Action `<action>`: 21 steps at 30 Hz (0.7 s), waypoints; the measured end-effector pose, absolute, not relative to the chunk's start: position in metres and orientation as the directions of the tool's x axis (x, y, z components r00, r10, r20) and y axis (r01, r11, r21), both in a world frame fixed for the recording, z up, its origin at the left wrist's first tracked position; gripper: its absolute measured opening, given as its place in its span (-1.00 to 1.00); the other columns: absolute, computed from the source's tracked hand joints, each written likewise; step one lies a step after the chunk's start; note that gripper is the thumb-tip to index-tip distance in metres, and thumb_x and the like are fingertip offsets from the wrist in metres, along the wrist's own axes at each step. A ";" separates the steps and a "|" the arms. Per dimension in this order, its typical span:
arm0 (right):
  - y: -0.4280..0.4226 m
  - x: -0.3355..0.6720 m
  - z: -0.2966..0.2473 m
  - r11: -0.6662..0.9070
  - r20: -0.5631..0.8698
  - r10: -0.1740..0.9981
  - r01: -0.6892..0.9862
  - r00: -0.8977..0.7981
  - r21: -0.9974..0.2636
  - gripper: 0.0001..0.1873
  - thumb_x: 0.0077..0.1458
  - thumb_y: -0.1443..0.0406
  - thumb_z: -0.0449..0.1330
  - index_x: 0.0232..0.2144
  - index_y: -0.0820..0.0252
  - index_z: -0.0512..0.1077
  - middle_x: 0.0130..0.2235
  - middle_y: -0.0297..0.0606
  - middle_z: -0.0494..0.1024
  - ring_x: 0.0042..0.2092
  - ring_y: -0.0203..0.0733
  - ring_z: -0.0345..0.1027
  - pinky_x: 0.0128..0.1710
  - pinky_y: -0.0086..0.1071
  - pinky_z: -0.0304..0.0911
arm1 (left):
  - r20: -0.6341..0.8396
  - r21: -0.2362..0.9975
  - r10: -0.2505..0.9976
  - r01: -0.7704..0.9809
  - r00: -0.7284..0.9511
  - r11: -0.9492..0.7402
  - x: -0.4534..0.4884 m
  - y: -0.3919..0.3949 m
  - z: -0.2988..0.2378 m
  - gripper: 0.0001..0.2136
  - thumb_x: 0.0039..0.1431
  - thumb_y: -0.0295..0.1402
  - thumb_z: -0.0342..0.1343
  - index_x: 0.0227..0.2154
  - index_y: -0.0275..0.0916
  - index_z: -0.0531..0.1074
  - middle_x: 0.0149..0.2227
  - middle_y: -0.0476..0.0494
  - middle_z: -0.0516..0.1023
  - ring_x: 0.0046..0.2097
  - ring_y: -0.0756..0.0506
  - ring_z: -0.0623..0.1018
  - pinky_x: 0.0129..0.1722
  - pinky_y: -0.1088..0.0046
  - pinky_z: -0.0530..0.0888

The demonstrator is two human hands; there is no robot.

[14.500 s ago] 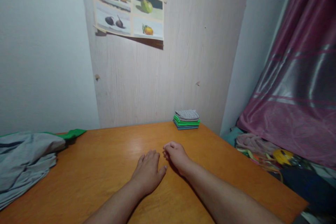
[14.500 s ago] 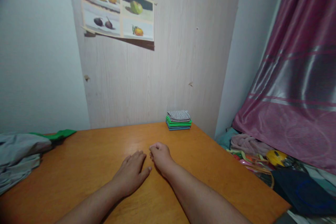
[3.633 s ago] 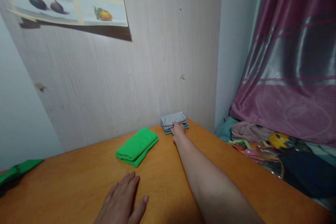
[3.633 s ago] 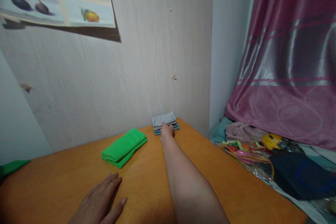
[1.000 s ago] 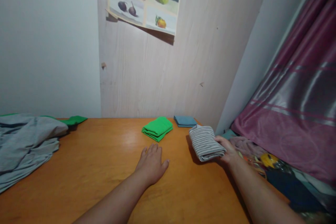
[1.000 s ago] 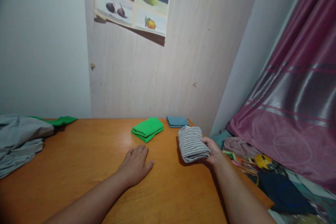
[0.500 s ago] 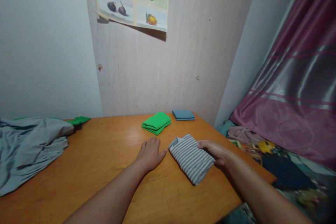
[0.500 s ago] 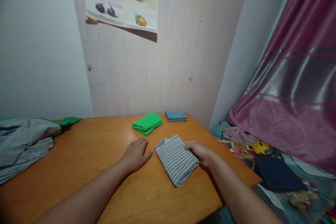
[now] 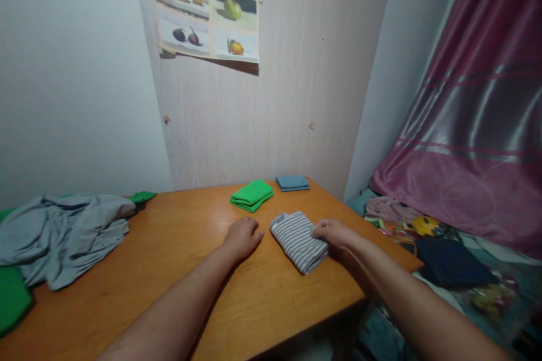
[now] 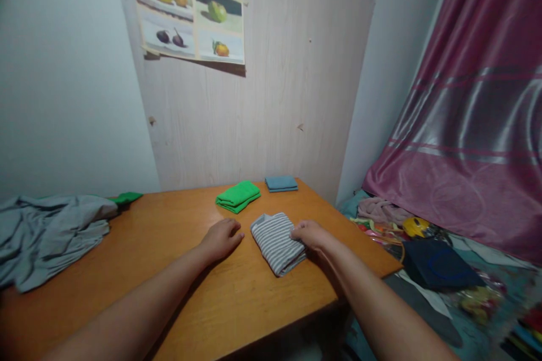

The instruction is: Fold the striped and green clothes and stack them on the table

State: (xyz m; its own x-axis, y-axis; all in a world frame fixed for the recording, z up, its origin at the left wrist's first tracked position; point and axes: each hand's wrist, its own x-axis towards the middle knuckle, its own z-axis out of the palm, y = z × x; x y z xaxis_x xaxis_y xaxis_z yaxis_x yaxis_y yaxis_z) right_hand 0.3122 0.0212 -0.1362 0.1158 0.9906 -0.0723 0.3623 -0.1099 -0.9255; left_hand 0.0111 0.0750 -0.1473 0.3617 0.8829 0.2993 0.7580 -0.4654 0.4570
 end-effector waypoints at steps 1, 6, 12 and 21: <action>0.021 0.308 -0.133 -0.091 -0.046 0.990 0.355 0.134 -0.930 -0.81 -0.24 0.23 0.25 -0.62 0.12 0.27 -0.66 -0.46 0.28 -0.58 -0.34 0.10 -0.58 -0.44 -0.08 | 0.301 0.519 0.895 0.731 0.331 -0.444 0.011 0.072 -0.146 -0.79 0.16 -0.20 0.13 -0.28 -0.24 0.52 -0.18 -0.25 0.57 -0.08 -0.22 0.53 -0.04 0.30 0.38; 0.014 0.271 -0.106 0.075 0.142 0.979 0.391 0.145 -0.917 -0.82 -0.19 0.27 0.23 -0.56 0.13 0.26 -0.57 -0.48 0.27 -0.48 -0.34 0.13 -0.51 -0.47 -0.04 | 0.249 0.884 0.941 0.344 0.229 -0.317 0.017 0.039 -0.133 -0.68 0.20 -0.06 0.11 -0.32 -0.26 0.48 -0.27 -0.19 0.57 -0.20 -0.13 0.54 -0.15 0.39 0.43; -0.024 0.196 -0.074 0.349 0.259 0.926 0.364 -0.274 -0.863 -0.75 0.04 0.11 0.25 -0.36 0.17 0.43 -0.42 -0.40 0.44 -0.37 -0.30 0.25 -0.40 -0.46 0.11 | -0.123 0.944 0.948 -0.259 0.292 0.202 0.008 0.002 -0.117 -0.39 0.16 0.27 -0.02 -0.28 -0.28 0.45 -0.36 -0.19 0.57 -0.37 -0.08 0.56 -0.35 0.41 0.49; 0.005 0.270 -0.112 0.147 0.308 0.926 0.543 0.220 -0.827 -0.64 0.00 0.03 0.26 -0.59 0.12 0.33 -0.55 -0.37 0.36 -0.41 -0.24 0.22 -0.43 -0.40 0.08 | -0.155 0.955 0.968 -0.221 0.198 0.198 -0.015 -0.013 -0.139 -0.86 0.02 -0.38 0.27 -0.38 -0.32 0.48 -0.40 -0.15 0.60 -0.37 -0.05 0.58 -0.32 0.48 0.51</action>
